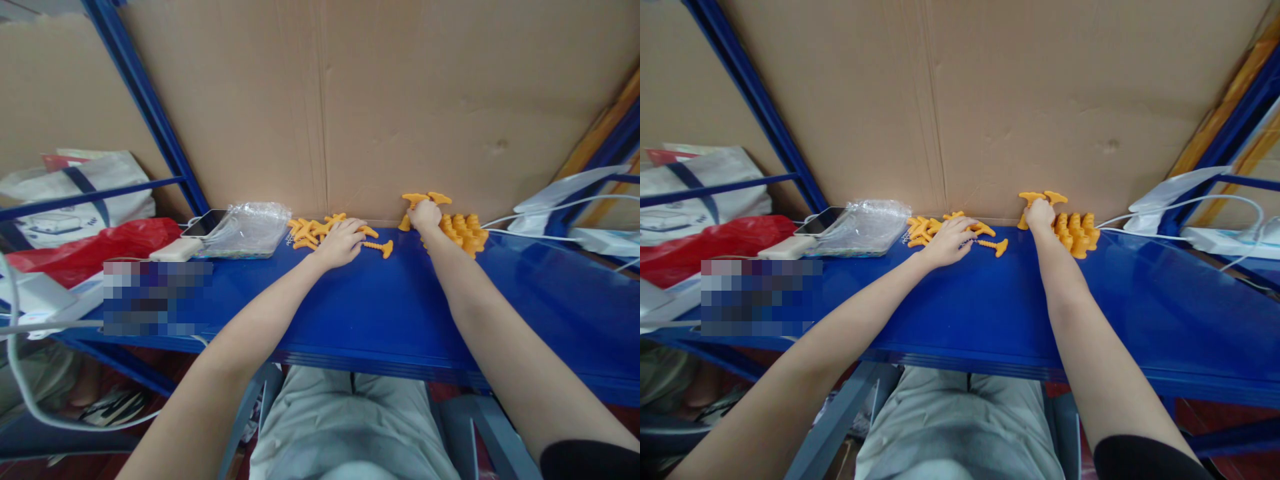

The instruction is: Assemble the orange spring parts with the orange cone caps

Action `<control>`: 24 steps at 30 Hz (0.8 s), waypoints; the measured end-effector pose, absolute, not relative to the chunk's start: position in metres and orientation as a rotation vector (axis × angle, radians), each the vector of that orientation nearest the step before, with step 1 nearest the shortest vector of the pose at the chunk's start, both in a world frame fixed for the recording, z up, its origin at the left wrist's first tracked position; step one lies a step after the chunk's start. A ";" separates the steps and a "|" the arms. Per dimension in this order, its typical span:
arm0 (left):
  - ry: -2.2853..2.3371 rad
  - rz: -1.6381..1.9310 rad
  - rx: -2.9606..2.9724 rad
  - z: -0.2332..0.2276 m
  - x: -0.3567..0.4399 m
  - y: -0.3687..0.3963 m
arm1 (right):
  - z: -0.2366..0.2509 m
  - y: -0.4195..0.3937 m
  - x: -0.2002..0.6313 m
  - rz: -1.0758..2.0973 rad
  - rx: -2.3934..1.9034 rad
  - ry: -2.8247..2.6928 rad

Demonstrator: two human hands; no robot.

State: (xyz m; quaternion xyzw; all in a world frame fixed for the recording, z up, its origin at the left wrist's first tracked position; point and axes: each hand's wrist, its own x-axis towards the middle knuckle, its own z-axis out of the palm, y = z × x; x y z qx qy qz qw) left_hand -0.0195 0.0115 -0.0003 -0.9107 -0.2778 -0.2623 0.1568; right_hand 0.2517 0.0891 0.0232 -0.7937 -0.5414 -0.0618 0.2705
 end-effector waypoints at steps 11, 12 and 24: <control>-0.789 -0.734 -2.624 -0.002 -0.019 0.012 | 0.042 0.073 0.244 -0.171 -2.247 -1.497; -0.791 -0.717 -2.632 -0.003 -0.019 0.012 | 0.044 0.073 0.245 -0.186 -2.248 -1.519; -0.901 -0.493 -2.802 -0.019 -0.014 0.021 | 0.064 0.066 0.271 -0.252 -2.254 -1.636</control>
